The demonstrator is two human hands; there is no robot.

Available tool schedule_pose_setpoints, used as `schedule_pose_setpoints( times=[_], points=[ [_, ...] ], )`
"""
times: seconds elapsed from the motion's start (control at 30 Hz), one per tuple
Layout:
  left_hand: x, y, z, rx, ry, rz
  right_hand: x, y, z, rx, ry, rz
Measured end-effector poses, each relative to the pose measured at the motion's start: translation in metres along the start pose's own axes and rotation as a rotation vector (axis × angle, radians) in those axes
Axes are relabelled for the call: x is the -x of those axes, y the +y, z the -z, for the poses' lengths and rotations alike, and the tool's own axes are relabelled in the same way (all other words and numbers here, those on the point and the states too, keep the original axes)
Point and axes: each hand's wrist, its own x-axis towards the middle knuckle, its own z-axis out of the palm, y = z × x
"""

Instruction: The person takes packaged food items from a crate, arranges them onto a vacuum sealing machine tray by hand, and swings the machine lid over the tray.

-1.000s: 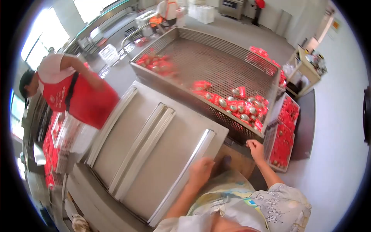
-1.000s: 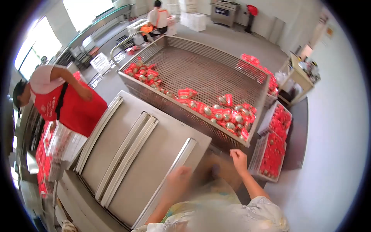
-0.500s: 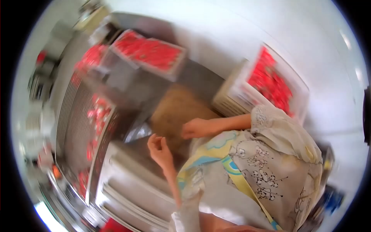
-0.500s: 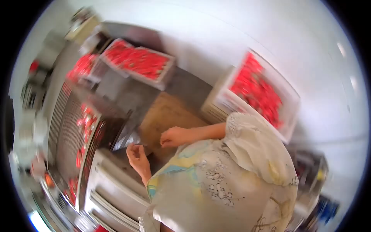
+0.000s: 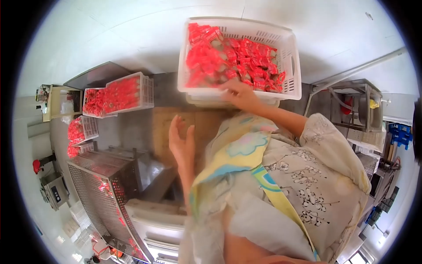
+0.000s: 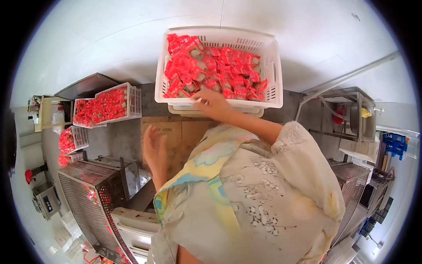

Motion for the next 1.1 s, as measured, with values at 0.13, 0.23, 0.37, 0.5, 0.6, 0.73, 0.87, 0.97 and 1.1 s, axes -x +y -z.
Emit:
schedule_pose_setpoints(
  times=[0.13, 0.23, 0.37, 0.5, 0.6, 0.73, 0.87, 0.97, 1.1],
  points=[
    [-0.037, 0.03, -0.009, -0.111, -0.129, -0.113, -0.014, 0.044, 0.024, 0.083, 0.136, -0.141],
    [-0.074, 0.038, -0.027, -0.202, -0.17, -0.215, -0.045, 0.06, 0.032, 0.263, 0.074, -0.079],
    [-0.13, 0.032, -0.074, -0.443, -0.34, -0.165, -0.096, 0.061, 0.022, 0.441, 0.039, -0.022],
    [-0.177, -0.005, -0.122, -0.835, -0.594, -0.142, -0.124, 0.097, -0.003, 0.605, 0.007, 0.152],
    [-0.197, -0.008, -0.14, -1.067, -0.747, -0.041, -0.136, 0.115, -0.007, 0.678, -0.028, 0.167],
    [-0.193, -0.034, -0.157, -1.097, -0.618, 0.033, -0.14, 0.135, 0.005, 0.547, -0.037, 0.273],
    [-0.194, -0.032, -0.157, -1.098, -0.666, 0.112, -0.123, 0.142, 0.024, 0.422, -0.076, 0.334],
    [-0.186, -0.022, -0.149, -1.014, -0.603, -0.119, -0.114, 0.138, 0.033, 0.267, -0.041, 0.32],
    [-0.183, -0.012, -0.144, -1.007, -0.507, -0.182, -0.112, 0.128, 0.032, 0.315, -0.01, 0.308]
  ],
)
